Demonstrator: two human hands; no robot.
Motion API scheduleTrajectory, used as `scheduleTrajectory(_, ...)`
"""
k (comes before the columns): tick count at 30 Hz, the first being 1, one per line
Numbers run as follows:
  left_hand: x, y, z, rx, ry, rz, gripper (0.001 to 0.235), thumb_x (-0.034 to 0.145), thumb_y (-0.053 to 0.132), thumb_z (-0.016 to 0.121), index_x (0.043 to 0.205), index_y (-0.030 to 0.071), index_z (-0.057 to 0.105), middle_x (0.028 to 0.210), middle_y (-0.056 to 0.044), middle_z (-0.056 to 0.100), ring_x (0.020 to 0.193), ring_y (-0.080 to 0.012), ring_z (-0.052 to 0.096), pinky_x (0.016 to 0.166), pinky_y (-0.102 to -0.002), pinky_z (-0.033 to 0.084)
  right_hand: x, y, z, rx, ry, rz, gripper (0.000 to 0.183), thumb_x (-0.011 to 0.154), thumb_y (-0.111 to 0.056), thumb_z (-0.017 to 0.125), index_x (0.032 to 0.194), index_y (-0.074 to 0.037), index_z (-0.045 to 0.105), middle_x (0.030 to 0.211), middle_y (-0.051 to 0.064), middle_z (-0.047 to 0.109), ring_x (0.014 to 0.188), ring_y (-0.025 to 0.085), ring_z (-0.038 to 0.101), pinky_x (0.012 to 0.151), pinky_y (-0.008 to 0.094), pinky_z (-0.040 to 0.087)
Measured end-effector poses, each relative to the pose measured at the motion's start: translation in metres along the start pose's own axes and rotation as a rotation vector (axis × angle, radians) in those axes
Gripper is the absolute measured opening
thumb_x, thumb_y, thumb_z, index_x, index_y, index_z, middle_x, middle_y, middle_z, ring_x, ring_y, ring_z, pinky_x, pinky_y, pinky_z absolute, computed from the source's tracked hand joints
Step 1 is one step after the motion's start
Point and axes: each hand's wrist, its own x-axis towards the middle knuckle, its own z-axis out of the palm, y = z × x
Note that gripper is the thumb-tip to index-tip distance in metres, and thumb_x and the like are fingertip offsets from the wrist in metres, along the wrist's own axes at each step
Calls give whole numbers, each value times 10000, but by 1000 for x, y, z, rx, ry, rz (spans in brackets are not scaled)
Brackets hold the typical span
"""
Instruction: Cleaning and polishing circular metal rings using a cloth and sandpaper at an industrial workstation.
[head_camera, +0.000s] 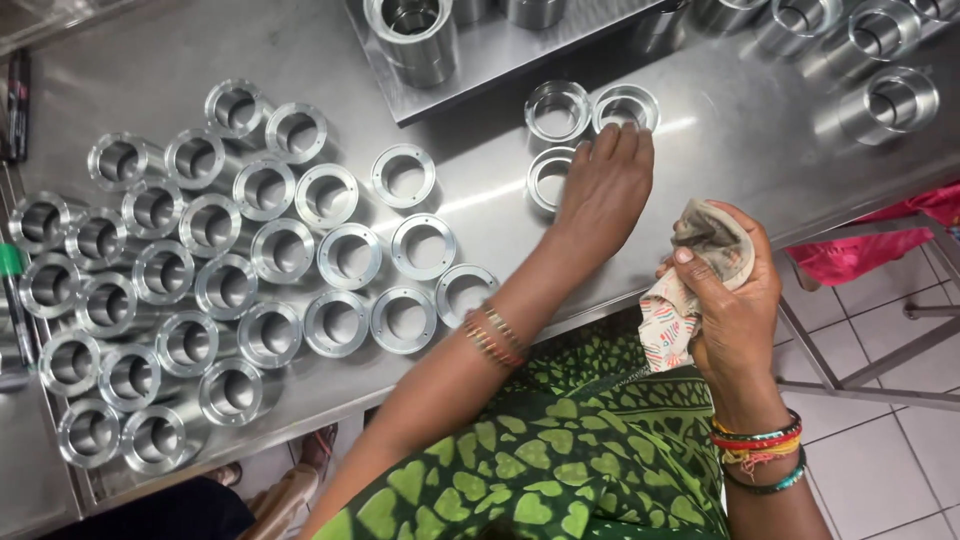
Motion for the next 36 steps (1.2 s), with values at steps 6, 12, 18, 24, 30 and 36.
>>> scheduleTrajectory(6, -8, 33, 11, 163, -170, -39, 109, 785, -17, 679, 888, 12, 701, 966, -128, 657, 1080, -296, 589, 824, -423, 493, 6, 0, -37, -35, 104, 32, 477, 958, 106, 612, 1401, -34, 504, 1136, 98, 643, 849, 165, 690, 721, 291, 623)
scheduleTrajectory(12, -67, 44, -30, -63, -357, -71, 278, 584, 13, 696, 861, 0, 708, 946, -171, 683, 987, -334, 585, 783, -436, 473, 15, -2, -31, -140, 120, 55, 622, 920, 114, 560, 1473, -98, 371, 1329, 160, 522, 969, 202, 714, 729, 320, 666)
scheduleTrajectory(18, -98, 6, -85, -672, -273, -724, 367, 872, 246, 788, 1170, 50, 700, 1072, -99, 746, 968, -216, 728, 869, -336, 554, -11, 24, 38, -1073, -213, -683, 742, 771, 164, 617, 1442, -93, 431, 1405, 186, 527, 1293, 393, 595, 1059, 424, 550)
scheduleTrajectory(24, -140, -8, -129, -1158, -268, -575, 333, 888, 233, 834, 1145, 31, 767, 1074, -86, 749, 969, -156, 682, 882, -299, 536, -10, 48, 64, -712, -418, -473, 567, 824, -14, 712, 1362, -121, 568, 1261, 140, 651, 1136, 277, 674, 966, 347, 591)
scheduleTrajectory(30, -140, -14, -148, -870, -169, -412, 316, 875, 253, 828, 1080, 25, 754, 1065, -54, 750, 984, -136, 614, 869, -295, 494, -15, 49, 86, 55, -422, 512, 436, 903, -30, 658, 1336, -46, 612, 1229, 143, 669, 1037, 233, 699, 837, 338, 623)
scheduleTrajectory(36, -147, -18, -157, -1380, -296, -760, 464, 782, 426, 839, 1077, 80, 744, 987, -15, 753, 947, -193, 654, 842, -332, 525, -34, 20, 117, -887, -452, -580, 492, 855, -49, 713, 1335, -11, 614, 1316, 163, 605, 1200, 276, 648, 968, 356, 600)
